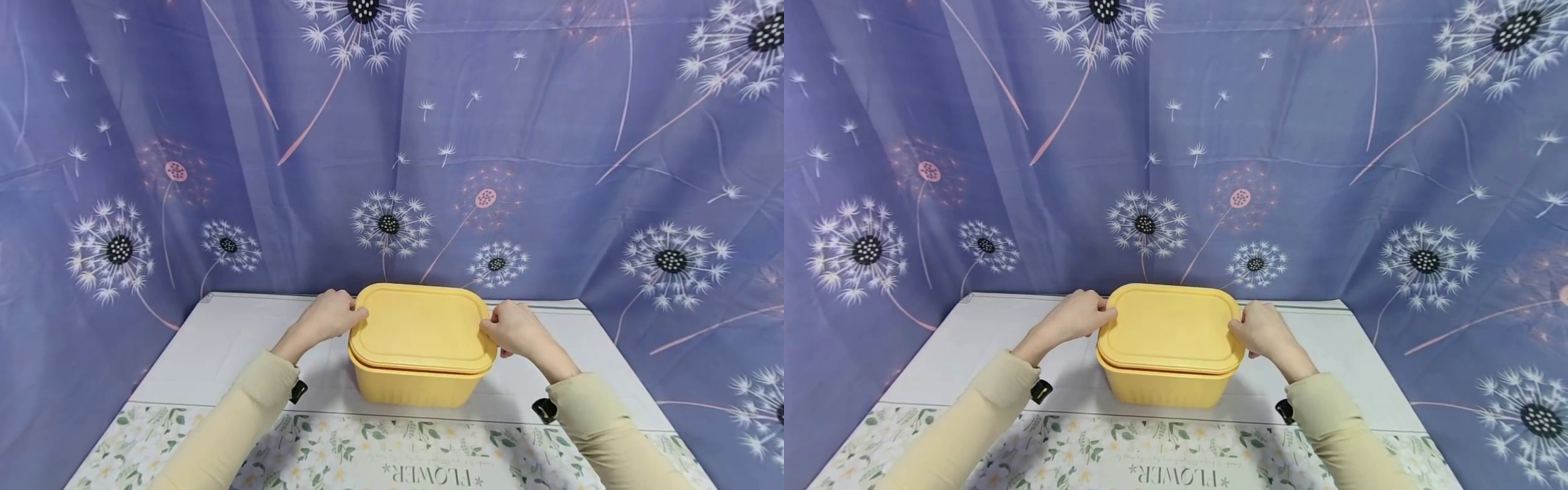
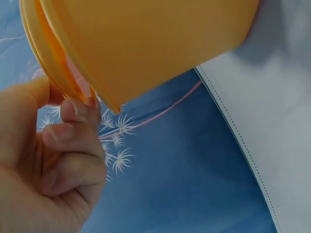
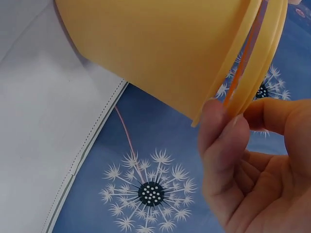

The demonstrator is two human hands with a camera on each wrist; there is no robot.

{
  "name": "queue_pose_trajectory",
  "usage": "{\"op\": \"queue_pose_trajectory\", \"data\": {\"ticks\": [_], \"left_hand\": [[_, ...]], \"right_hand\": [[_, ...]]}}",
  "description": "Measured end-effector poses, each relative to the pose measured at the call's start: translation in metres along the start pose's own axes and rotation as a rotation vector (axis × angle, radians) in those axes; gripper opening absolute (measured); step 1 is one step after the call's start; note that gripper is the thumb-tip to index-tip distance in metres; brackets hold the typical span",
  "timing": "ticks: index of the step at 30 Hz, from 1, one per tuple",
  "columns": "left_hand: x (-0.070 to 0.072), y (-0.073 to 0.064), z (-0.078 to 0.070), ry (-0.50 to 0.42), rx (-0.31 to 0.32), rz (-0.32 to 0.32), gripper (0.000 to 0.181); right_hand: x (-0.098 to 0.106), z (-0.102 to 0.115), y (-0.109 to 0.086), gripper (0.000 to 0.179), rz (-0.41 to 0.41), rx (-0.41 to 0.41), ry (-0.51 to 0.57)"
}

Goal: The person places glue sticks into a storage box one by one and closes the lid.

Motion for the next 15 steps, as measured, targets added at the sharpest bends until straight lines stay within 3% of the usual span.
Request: {"op": "queue_pose_trajectory", "data": {"ticks": [7, 15], "left_hand": [[-0.0027, -0.0005, 0.0032, 0.060, -0.050, -0.034, 0.041], [-0.0051, -0.0025, 0.0056, 0.041, -0.055, -0.032, 0.039]], "right_hand": [[-0.0054, -0.0001, 0.0035, 0.026, 0.023, -0.029, -0.012], [-0.0106, -0.0013, 0.0040, 0.025, 0.055, -0.051, 0.004]]}}
Point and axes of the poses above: each hand's wrist, its own y-axis towards the middle knuckle, its own x-axis out of the back of the hand, z = x × y, the point moved 3 cm from there along y, towards the middle knuckle, and after that the axes turned 9 degrees about -x, right-handed, at the moved point
